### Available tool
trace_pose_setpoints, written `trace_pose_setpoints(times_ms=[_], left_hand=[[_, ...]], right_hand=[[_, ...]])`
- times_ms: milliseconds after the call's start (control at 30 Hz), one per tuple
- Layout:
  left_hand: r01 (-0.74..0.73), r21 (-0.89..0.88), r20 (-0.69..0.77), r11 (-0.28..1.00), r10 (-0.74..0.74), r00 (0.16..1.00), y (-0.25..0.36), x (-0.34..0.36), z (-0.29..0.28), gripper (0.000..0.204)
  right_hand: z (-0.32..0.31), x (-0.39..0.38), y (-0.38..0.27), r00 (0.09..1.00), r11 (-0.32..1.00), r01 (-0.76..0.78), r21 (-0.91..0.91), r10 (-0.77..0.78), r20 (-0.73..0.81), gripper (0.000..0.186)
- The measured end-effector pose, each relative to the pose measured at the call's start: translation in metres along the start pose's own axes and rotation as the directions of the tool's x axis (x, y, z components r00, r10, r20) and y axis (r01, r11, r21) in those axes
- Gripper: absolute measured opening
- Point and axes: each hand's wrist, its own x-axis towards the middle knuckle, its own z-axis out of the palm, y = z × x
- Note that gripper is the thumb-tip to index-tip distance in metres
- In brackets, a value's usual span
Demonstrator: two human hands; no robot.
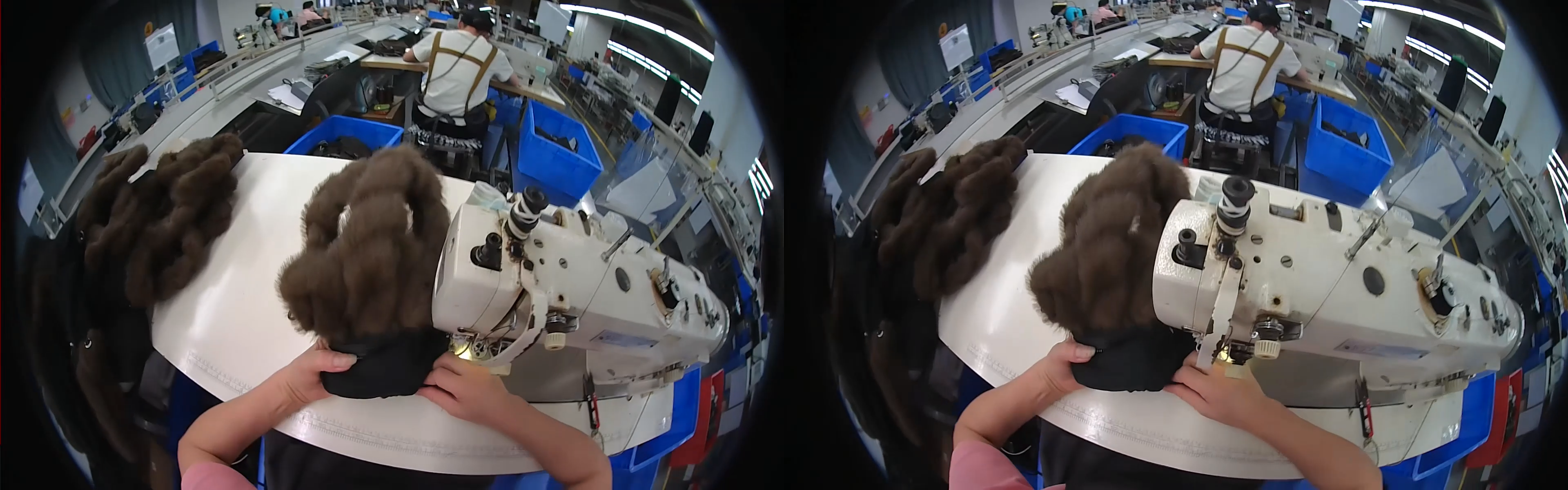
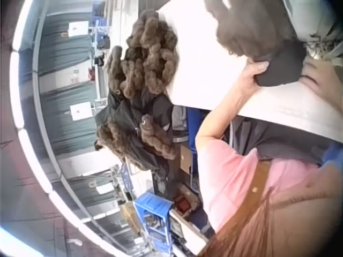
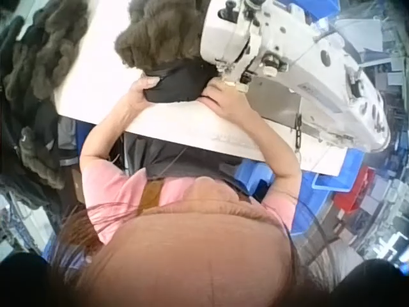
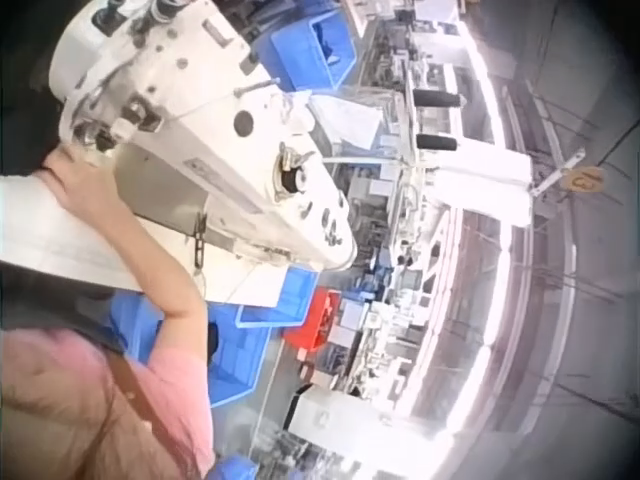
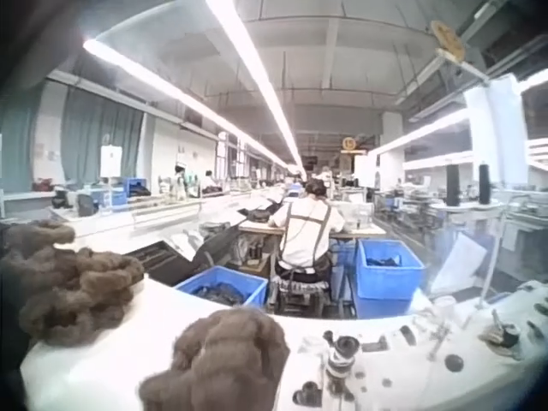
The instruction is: Sewing fur trim onto black fabric or leather pieces using an industrial sewing machine.
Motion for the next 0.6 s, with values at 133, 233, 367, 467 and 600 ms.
trace_pose_setpoints(times_ms=[133, 233, 367, 467, 600], left_hand=[[-0.262, 0.405, -0.093, 0.876, 0.325, 0.941, -0.009, -0.011, 0.009, 0.059], [-0.237, 0.781, -0.167, 0.577, 0.560, 0.812, -0.023, -0.026, 0.015, 0.033], [-0.083, 0.722, -0.402, 0.687, 0.514, 0.758, -0.027, -0.027, 0.042, 0.023], [-0.190, 0.822, -0.273, 0.537, 0.664, 0.696, -0.031, -0.020, 0.036, 0.020], [-0.370, 0.569, -0.418, 0.734, 0.646, 0.639, -0.042, -0.007, 0.042, 0.025]], right_hand=[[-0.007, 0.003, -0.013, 1.000, 0.973, -0.005, -0.229, 0.003, -0.008, 0.019], [-0.006, 0.008, -0.016, 0.984, 0.970, 0.097, -0.224, -0.127, -0.122, 0.020], [-0.001, 0.006, -0.014, 0.982, 0.960, 0.148, -0.238, -0.170, -0.078, 0.020], [0.002, 0.007, -0.018, 0.982, 0.952, 0.143, -0.272, -0.170, -0.082, 0.020], [0.006, 0.006, -0.024, 0.985, 0.957, 0.103, -0.269, -0.136, -0.105, 0.023]])
